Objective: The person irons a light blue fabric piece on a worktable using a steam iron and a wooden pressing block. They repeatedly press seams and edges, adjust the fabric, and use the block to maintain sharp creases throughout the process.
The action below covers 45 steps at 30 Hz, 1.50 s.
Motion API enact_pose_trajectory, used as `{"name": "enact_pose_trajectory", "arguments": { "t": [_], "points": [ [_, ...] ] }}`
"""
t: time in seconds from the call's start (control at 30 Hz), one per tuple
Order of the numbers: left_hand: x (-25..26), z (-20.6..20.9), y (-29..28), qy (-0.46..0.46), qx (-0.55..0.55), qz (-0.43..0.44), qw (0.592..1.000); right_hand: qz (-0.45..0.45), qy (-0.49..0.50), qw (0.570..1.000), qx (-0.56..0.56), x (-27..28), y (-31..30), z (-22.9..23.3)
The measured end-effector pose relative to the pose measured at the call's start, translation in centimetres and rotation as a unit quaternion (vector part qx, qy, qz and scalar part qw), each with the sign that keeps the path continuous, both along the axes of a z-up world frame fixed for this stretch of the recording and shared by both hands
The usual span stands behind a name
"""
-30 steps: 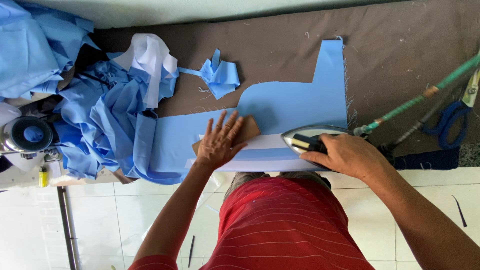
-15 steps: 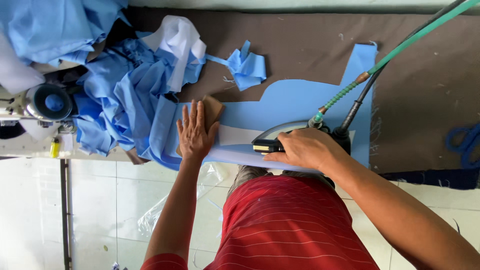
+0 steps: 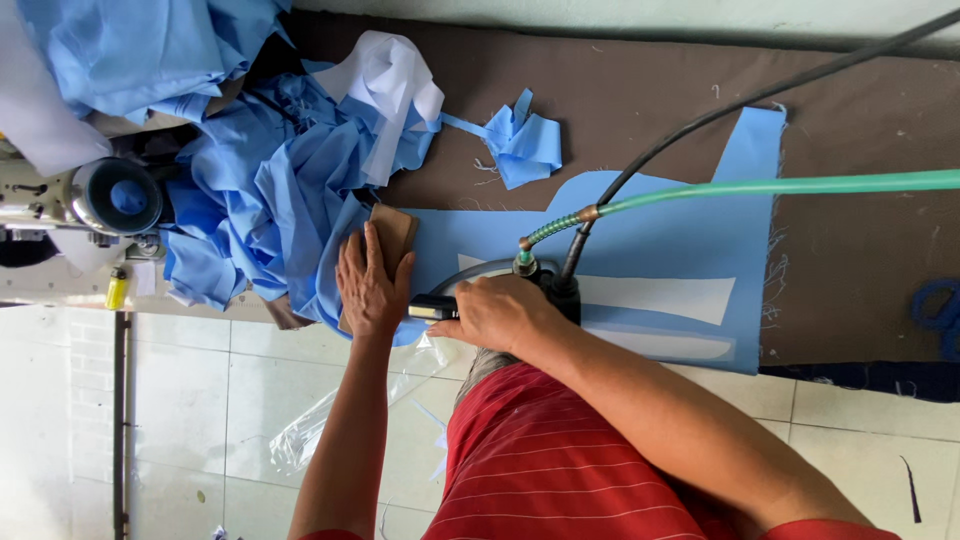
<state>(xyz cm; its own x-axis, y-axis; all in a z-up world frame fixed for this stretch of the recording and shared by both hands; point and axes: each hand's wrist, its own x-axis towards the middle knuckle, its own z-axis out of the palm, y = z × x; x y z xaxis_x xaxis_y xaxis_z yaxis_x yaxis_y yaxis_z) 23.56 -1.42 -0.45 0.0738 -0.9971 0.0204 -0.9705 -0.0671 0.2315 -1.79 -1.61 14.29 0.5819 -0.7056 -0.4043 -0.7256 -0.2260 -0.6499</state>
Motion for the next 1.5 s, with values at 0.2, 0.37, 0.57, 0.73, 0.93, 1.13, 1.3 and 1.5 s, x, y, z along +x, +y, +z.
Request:
{"name": "enact_pose_trajectory", "arguments": {
  "t": [0.2,0.37,0.57,0.73,0.93,1.13,1.3,1.5],
  "points": [
    [0.8,-2.0,0.2,-0.048,-0.132,-0.096,0.985,-0.066,0.075,0.995,0.004,-2.5,1.3,-0.3],
    [0.9,-2.2,-0.5,-0.053,-0.103,-0.242,0.963,-0.150,0.119,0.982,-0.002,-9.5,2.2,0.1],
    [-8.1,-0.9,0.8,0.018,-0.055,-0.460,0.886,-0.255,0.179,0.950,0.011,-17.7,4.2,-0.5],
    [-15.8,0.6,1.3,0.013,-0.073,-0.544,0.836,-0.322,0.189,0.926,0.046,-23.4,7.1,-0.9],
    [-23.7,0.1,2.3,-0.023,-0.092,-0.559,0.824,-0.387,0.217,0.892,0.086,-28.8,8.4,-2.5],
    [-29.3,-1.0,3.8,-0.014,-0.082,-0.550,0.831,-0.417,0.222,0.881,0.037,-32.8,7.7,-4.3],
    [-29.3,0.7,3.6,-0.008,-0.006,-0.508,0.861,-0.415,0.178,0.892,0.035,-33.7,6.8,-2.9],
    [-22.9,0.1,2.7,-0.044,-0.017,-0.505,0.862,-0.234,0.169,0.947,0.138,-32.0,7.1,3.0]
  ]
}}
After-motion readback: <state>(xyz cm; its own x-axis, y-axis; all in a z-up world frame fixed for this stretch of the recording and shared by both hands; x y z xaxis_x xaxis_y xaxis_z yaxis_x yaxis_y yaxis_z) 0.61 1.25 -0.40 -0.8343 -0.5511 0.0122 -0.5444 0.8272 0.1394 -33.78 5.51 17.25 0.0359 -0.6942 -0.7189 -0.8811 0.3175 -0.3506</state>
